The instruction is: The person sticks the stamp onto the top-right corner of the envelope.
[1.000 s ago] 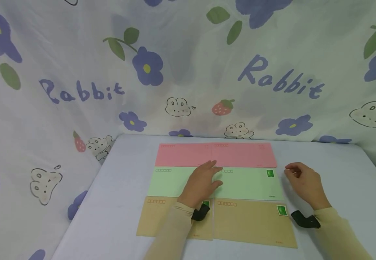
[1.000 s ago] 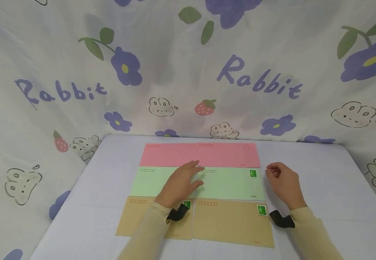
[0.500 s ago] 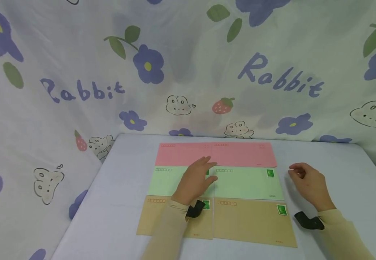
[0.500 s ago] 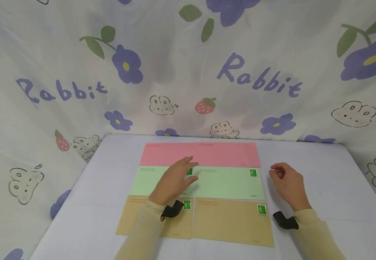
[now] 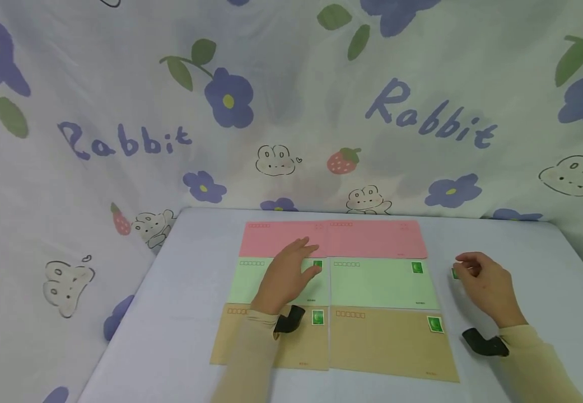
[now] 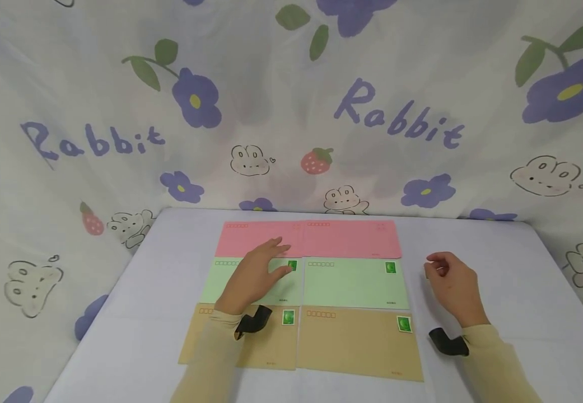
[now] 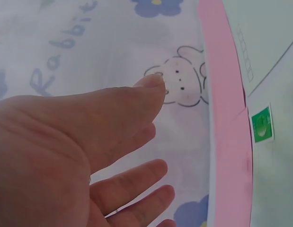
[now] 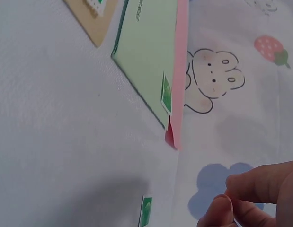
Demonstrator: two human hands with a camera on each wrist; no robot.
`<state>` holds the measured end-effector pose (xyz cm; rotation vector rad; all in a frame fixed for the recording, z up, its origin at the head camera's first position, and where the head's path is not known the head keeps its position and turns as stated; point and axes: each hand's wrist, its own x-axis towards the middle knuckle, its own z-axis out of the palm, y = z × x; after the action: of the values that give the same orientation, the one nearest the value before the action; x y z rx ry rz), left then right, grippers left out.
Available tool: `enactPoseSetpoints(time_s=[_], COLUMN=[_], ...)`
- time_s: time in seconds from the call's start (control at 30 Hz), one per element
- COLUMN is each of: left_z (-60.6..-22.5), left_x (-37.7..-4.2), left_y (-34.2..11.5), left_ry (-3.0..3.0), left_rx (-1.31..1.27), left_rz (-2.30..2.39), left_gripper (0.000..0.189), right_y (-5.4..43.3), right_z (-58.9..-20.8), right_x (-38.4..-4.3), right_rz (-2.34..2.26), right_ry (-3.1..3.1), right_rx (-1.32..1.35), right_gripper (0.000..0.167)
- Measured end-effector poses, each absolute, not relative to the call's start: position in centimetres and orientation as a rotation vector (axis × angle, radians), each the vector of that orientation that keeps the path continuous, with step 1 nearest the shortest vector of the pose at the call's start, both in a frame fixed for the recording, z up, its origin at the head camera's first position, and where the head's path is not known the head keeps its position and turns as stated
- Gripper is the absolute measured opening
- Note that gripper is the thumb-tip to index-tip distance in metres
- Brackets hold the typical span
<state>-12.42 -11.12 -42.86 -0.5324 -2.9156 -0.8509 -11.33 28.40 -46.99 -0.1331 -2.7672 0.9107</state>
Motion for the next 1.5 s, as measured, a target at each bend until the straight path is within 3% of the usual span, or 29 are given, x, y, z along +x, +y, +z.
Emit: enactPoseSetpoints(time_s=[0.5, 0.9, 1.5], left_z=[-42.1, -41.8, -43.1], left_x=[-14.4, -16.4, -19.3], left_y=[-14.8, -16.4, -20.1], left_ry=[-2.938, -2.969, -3.002], left_rx=[-0.472, -0.393, -0.420], left_rz=[-0.782, -0.768, -0.783], left_gripper=[0.047, 0.049, 0.048], right_y=[29.1, 31.5, 32.9], right_z=[-46.7, -47.1, -48.3], right_x=[-11.6, -14.2, -13.8], right_rz=[0.914, 0.939, 0.934], right_ry=[-2.787, -2.823, -2.895], right_rx=[-0.223, -0.231, -0.271], right_gripper=[0.031, 0.037, 0.043])
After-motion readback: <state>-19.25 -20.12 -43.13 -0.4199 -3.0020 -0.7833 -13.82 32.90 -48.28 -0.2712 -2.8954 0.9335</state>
